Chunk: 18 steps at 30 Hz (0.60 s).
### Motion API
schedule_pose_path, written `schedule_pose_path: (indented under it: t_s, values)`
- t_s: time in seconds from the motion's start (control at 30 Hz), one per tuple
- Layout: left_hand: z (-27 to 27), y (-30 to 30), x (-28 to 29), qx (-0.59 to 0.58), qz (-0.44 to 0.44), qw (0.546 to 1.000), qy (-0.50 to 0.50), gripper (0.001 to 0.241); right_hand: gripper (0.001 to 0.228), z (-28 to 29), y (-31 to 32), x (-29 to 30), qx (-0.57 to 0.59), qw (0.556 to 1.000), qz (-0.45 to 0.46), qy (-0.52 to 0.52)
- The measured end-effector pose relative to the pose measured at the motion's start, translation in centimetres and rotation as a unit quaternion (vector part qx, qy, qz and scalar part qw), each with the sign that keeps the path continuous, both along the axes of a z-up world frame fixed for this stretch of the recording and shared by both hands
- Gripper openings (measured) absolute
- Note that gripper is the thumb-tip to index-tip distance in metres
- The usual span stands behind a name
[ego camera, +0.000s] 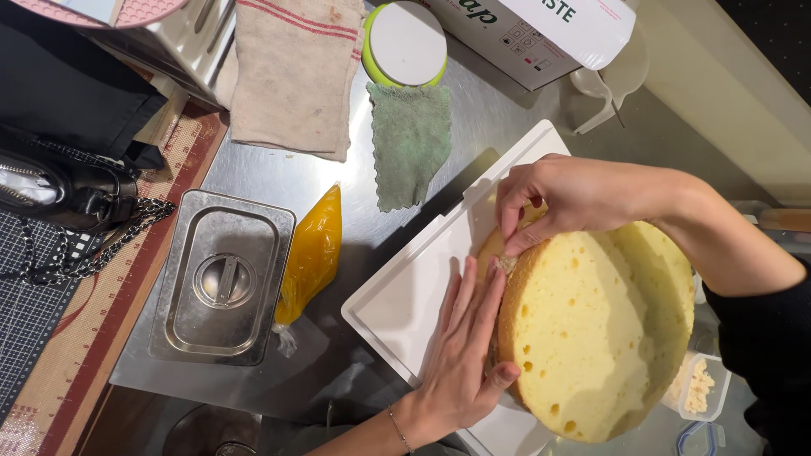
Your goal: Assembling a multi-layered cake by stacking layers and applying crumbs to the sides
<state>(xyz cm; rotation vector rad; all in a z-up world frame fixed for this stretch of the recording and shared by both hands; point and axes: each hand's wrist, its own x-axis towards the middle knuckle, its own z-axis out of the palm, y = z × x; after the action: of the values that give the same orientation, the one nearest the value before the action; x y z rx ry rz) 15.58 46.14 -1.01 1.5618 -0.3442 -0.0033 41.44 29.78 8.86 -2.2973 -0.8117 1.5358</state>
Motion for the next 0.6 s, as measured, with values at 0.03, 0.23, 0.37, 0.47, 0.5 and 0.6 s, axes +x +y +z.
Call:
schedule_pose_path:
  t_s: [0.03, 0.23, 0.37, 0.47, 0.5, 0.6]
  values:
    - [0.0, 0.0, 0.0, -0.001, 0.0, 1.0, 0.0, 0.103, 0.018, 0.6, 0.5, -0.1, -0.001, 1.0, 0.0, 0.0]
    - [0.1, 0.3, 0.2, 0.035, 0.032, 0.998, -0.028, 0.096, 0.058, 1.8, 2.2, -1.0, -0.026, 0.998, 0.045, -0.024]
    - [0.3, 0.1, 0.4, 0.002, 0.035, 0.999, 0.002, 0.101, 0.059, 2.8, 2.3, -1.8, -0.049, 0.996, 0.044, -0.066]
    - [0.7, 0.4, 1.3, -0.053, 0.035, 0.998, 0.022, 0.103, 0.055, 3.7, 2.5, -2.3, -0.069, 0.994, 0.014, -0.078]
    - [0.9, 0.6, 1.8, -0.079, 0.017, 0.996, 0.022, 0.105, 0.058, 4.0, 2.6, -2.5, -0.1, 0.992, -0.004, -0.072]
    - [1.3, 0.2, 2.3, -0.075, -0.017, 0.996, 0.041, 0.112, 0.056, 4.5, 2.1, -3.1, -0.038, 0.995, -0.037, -0.082]
